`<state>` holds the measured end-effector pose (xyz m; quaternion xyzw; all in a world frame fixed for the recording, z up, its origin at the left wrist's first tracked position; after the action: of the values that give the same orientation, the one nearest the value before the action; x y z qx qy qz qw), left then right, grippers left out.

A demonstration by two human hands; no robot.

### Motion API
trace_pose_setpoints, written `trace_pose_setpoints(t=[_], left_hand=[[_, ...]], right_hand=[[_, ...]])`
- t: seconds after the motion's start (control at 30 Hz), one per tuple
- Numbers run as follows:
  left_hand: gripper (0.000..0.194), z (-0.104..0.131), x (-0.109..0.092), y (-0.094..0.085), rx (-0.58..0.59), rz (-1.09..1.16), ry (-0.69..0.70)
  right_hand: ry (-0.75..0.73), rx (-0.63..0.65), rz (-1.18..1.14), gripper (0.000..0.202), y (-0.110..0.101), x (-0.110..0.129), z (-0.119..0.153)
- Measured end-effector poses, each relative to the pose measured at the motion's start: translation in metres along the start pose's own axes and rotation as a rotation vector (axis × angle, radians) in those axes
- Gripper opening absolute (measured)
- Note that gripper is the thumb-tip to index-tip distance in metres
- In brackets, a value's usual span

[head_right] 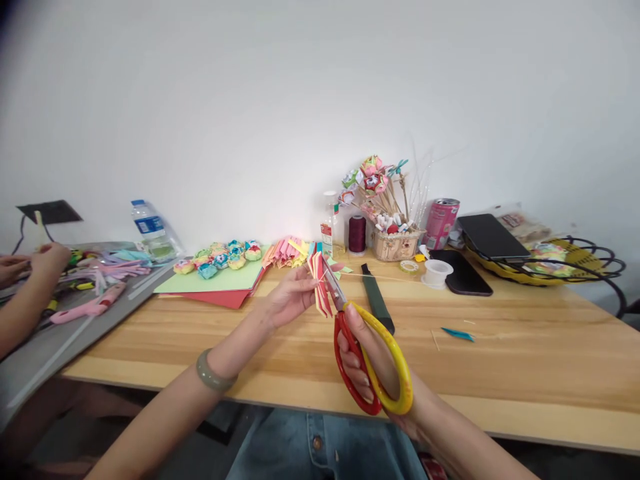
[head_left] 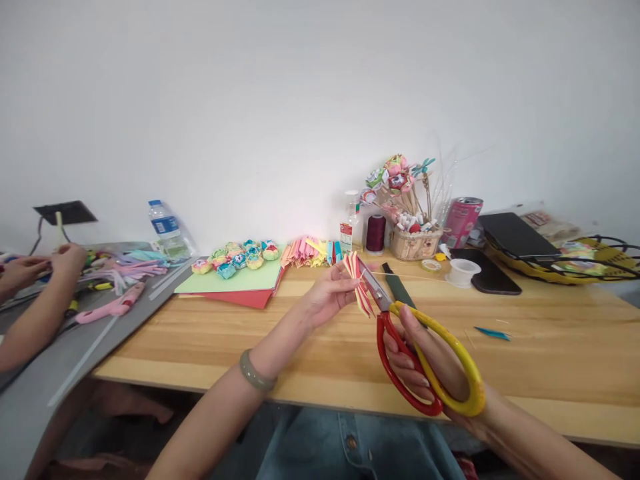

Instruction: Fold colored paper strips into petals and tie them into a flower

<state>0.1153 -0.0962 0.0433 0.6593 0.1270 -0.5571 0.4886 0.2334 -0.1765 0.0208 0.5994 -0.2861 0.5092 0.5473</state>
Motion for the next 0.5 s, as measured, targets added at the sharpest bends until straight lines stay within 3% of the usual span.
trace_pose_setpoints(t=[0.07, 0.27, 0.5], left_hand=[[0.036, -0.003, 0.001, 0.001, 0.051, -0.021, -0.005], [0.026, -0.012, 0.007, -0.003, -0.058, -0.049, -0.073], [0.034, -0.022, 0.013, 0.0, -0.021, -0.253, -0.176]], right_hand=[[0.004, 0.011, -0.034, 0.051, -0.001, -0.001, -0.001], [-0.014, 0.123, -0.11, 0.052, -0.005, 0.002, -0.006], [0.037, 0.017, -0.061, 0.052, -0.011, 0.006, -0.008]])
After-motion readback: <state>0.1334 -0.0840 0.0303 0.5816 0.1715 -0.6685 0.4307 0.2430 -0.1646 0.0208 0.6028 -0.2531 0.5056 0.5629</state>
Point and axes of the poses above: each hand's wrist, its own z-axis away from the middle knuckle, its own y-axis out of the palm, x = y × z, the point moved 4 cm from there along -z, towards the middle knuckle, and after that the axes turned 15 degrees about -y, right-handed, at the moved point
